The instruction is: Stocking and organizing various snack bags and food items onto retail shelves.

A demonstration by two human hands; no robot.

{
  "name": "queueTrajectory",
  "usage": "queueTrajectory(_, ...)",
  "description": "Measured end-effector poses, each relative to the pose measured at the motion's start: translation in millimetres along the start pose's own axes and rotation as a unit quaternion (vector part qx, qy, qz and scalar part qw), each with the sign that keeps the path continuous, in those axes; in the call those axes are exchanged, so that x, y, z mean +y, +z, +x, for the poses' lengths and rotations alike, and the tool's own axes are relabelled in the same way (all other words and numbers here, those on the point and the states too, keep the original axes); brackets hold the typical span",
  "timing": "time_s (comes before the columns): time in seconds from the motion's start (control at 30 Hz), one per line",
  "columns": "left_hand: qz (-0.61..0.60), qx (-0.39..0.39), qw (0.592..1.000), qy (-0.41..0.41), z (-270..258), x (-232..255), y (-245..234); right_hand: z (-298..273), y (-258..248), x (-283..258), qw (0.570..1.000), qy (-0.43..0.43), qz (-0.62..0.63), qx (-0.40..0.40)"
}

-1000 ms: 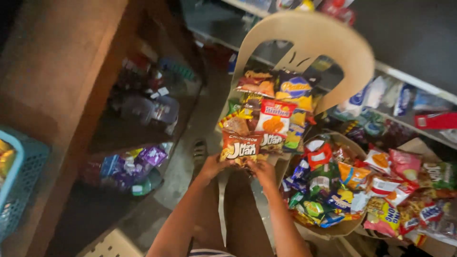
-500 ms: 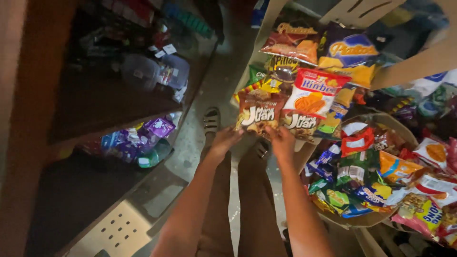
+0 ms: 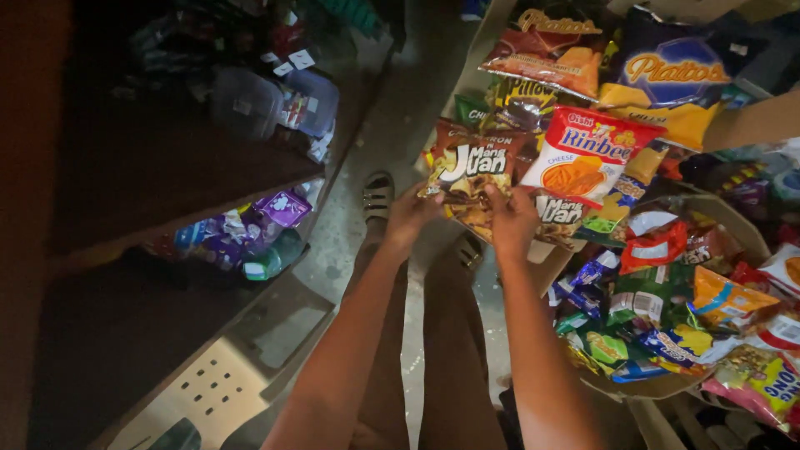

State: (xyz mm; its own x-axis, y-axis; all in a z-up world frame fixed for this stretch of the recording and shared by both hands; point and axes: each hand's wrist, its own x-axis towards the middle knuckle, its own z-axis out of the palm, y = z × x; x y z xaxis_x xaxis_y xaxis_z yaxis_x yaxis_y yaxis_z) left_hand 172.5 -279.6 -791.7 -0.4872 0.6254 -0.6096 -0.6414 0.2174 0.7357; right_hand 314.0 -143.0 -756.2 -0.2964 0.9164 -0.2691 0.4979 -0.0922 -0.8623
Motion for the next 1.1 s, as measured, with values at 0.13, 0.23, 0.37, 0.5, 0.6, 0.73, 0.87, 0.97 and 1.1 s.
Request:
queueTrajectory(0.13,0.011,0.035,0.999,0.006,21,-18,2,-16,-7,-35,0.997,0.058,0.045,-0.024)
queueTrajectory(0.23,0.003,0.035,0.998,0.044,43,-60,-5,-29,-8,-31,0.997,0.039,0.057,-0.029)
queueTrajectory(0.37,0.026,0.062,0.991,0.112,39,-65,4,-46,-20,-55,0.997,0.018,-0.071,-0.031)
queueTrajectory(0.5,0.123,0.081,0.983,0.109,36,-61,10,-54,-30,-79,0.981,-0.027,-0.193,-0.021)
queueTrajectory(0.6,0.175,0.112,0.966,0.152,26,-40,23,-59,-31,-99,0.976,0.049,-0.209,-0.046)
queueTrajectory(0.73,0.274,0.158,0.931,0.182,9,-17,30,-68,-36,-102,0.972,0.047,-0.224,-0.050)
queueTrajectory(0.87,0.385,0.195,0.866,0.250,-14,11,37,-75,-39,-101,0.970,0.021,-0.236,-0.048)
queueTrajectory(0.97,0.430,0.210,0.849,0.222,-35,31,43,-79,-46,-121,0.969,0.001,-0.246,-0.036)
queueTrajectory(1.1,0.490,0.120,0.799,0.327,-76,90,72,-78,-61,-162,0.967,-0.020,-0.250,-0.036)
